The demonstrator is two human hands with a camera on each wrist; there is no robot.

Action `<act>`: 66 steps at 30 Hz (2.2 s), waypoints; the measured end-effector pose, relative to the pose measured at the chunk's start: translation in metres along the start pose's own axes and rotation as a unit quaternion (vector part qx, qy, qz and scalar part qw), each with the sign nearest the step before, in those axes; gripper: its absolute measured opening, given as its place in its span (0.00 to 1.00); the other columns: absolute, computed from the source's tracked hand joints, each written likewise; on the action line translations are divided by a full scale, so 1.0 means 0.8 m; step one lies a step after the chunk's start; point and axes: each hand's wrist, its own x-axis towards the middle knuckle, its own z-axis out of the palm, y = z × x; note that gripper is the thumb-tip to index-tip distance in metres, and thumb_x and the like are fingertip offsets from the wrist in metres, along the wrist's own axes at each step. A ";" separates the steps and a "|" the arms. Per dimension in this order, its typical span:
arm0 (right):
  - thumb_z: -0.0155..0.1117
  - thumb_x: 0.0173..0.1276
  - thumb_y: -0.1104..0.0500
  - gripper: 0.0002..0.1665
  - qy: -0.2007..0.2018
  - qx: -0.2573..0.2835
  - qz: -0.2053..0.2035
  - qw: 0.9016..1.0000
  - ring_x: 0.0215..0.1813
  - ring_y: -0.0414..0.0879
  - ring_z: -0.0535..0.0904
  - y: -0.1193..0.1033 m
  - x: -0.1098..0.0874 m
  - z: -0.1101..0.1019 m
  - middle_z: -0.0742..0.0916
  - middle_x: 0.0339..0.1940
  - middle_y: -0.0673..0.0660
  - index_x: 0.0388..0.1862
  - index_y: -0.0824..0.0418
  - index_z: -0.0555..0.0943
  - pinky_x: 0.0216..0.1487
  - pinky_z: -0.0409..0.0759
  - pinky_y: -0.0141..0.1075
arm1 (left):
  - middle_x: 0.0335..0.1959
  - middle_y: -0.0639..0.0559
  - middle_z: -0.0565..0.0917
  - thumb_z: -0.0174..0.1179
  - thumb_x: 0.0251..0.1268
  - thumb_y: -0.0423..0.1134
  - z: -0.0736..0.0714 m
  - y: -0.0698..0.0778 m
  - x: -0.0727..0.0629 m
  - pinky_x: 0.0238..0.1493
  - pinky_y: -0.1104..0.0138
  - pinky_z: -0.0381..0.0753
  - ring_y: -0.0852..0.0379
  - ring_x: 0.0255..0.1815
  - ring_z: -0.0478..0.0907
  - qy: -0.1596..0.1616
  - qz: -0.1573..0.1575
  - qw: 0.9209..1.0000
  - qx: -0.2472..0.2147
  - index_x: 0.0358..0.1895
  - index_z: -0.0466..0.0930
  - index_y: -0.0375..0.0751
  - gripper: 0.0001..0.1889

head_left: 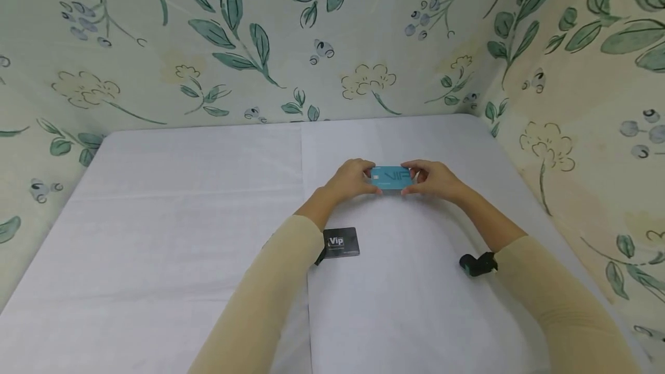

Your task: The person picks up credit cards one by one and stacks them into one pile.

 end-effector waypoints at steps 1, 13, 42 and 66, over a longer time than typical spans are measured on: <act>0.77 0.49 0.52 0.43 -0.001 0.000 -0.002 1.000 0.35 0.47 0.69 -0.001 -0.001 0.000 0.78 0.41 0.59 0.63 0.64 0.72 0.30 0.68 0.30 | 0.45 0.50 0.79 0.71 0.51 0.49 -0.002 -0.001 -0.001 0.48 0.67 0.71 0.57 0.43 0.71 0.001 0.006 1.000 0.000 0.64 0.70 0.36 0.37; 0.78 0.47 0.49 0.42 -0.010 -0.020 -0.040 0.999 0.33 0.48 0.69 -0.015 -0.003 0.001 0.77 0.31 0.56 0.59 0.67 0.76 0.29 0.67 0.29 | 0.35 0.53 0.77 0.71 0.49 0.51 -0.021 -0.006 -0.022 0.35 0.71 0.67 0.58 0.36 0.69 -0.006 0.019 1.000 -0.019 0.62 0.73 0.37 0.36; 0.78 0.47 0.51 0.38 0.003 -0.061 -0.138 0.989 0.34 0.46 0.68 -0.080 -0.017 0.018 0.72 0.27 0.53 0.56 0.66 0.78 0.32 0.66 0.34 | 0.31 0.52 0.75 0.72 0.47 0.49 -0.058 -0.021 -0.088 0.36 0.68 0.69 0.56 0.37 0.68 0.040 0.067 0.997 0.005 0.56 0.77 0.37 0.32; 0.80 0.44 0.51 0.35 0.015 -0.033 -0.174 0.984 0.32 0.45 0.65 -0.122 -0.043 0.046 0.70 0.25 0.51 0.52 0.65 0.81 0.33 0.62 0.37 | 0.30 0.57 0.72 0.73 0.45 0.50 -0.074 -0.026 -0.157 0.38 0.65 0.70 0.56 0.38 0.67 0.061 0.070 0.996 0.000 0.52 0.79 0.41 0.29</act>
